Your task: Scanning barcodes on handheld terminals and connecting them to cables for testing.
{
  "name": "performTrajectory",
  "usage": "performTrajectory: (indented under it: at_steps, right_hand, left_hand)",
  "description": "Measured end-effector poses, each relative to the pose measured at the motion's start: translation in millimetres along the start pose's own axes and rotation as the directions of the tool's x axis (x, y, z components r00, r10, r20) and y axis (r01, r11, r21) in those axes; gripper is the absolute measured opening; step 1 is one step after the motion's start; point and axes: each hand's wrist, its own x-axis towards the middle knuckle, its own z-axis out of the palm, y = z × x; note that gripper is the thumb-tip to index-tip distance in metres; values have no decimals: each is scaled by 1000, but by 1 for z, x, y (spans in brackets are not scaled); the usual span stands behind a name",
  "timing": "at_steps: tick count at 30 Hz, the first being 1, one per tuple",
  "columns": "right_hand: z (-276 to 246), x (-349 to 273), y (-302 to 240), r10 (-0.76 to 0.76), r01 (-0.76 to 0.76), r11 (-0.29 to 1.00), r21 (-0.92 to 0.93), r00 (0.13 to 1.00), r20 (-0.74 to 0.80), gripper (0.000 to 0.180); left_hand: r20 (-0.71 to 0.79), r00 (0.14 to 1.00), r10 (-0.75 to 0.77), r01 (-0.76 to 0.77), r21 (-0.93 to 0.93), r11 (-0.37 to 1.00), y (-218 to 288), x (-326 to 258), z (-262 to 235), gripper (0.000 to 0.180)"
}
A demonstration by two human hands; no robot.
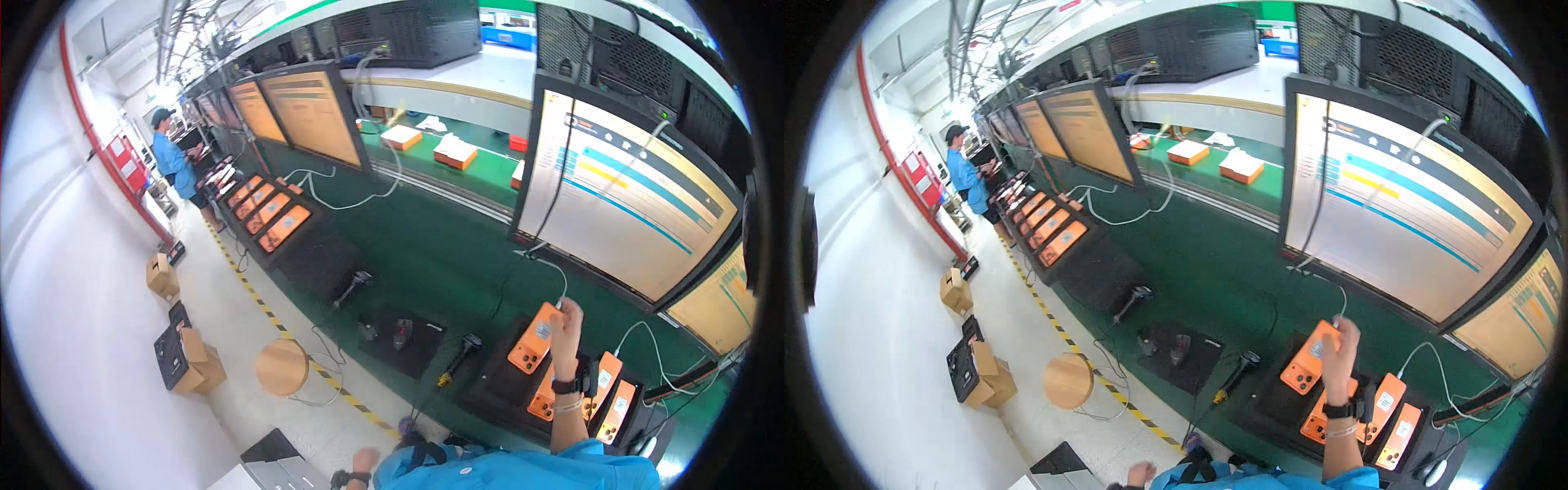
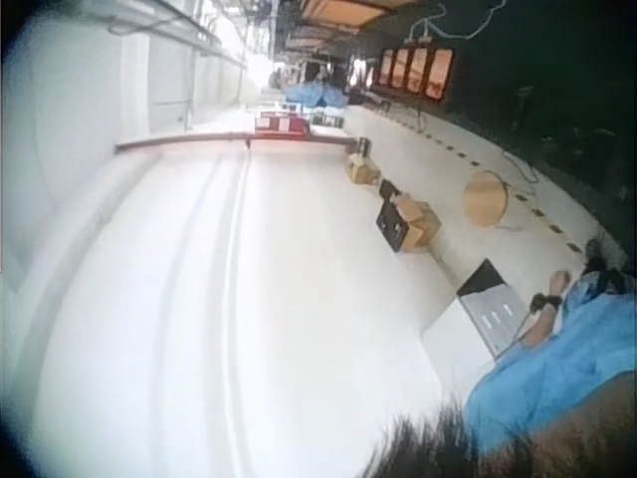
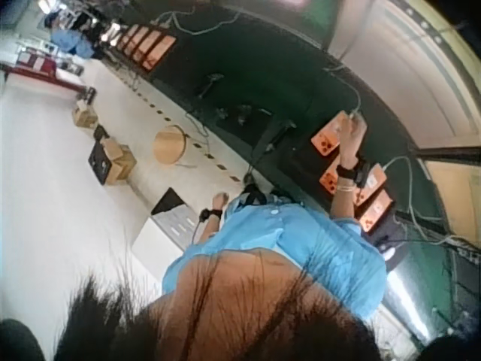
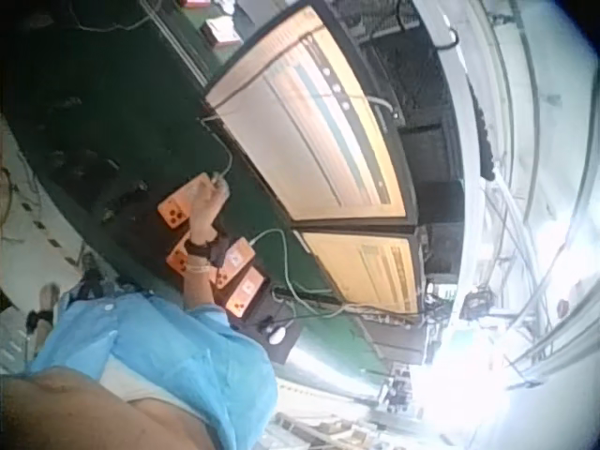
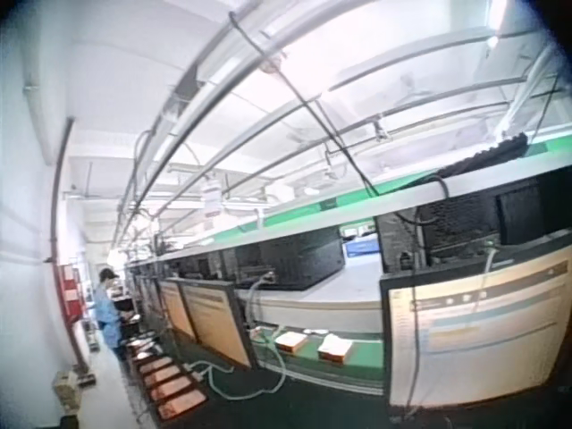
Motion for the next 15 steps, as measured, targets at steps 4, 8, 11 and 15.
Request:
performTrajectory:
  at_steps: [4, 8, 11, 15]
  right_hand:
    - [65, -83, -82, -63, 65, 998, 6, 925, 375, 23]
    - [138, -157, -154, -65, -164, 971, 173, 518, 853, 19]
    - [202, -193, -185, -130, -161, 971, 175, 261, 957, 27]
    - [292, -215, -257, -160, -115, 979, 171, 97, 982, 30]
  left_hand:
    - [469, 790, -394, 362, 161, 918, -27, -55, -5, 24]
    - [469, 754, -460, 443, 153, 883, -69, -54, -13, 23]
    - [429, 791, -436, 422, 134, 897, -123, -43, -26, 23]
    - [119, 956, -267, 244, 179, 953, -227, -6, -61, 23]
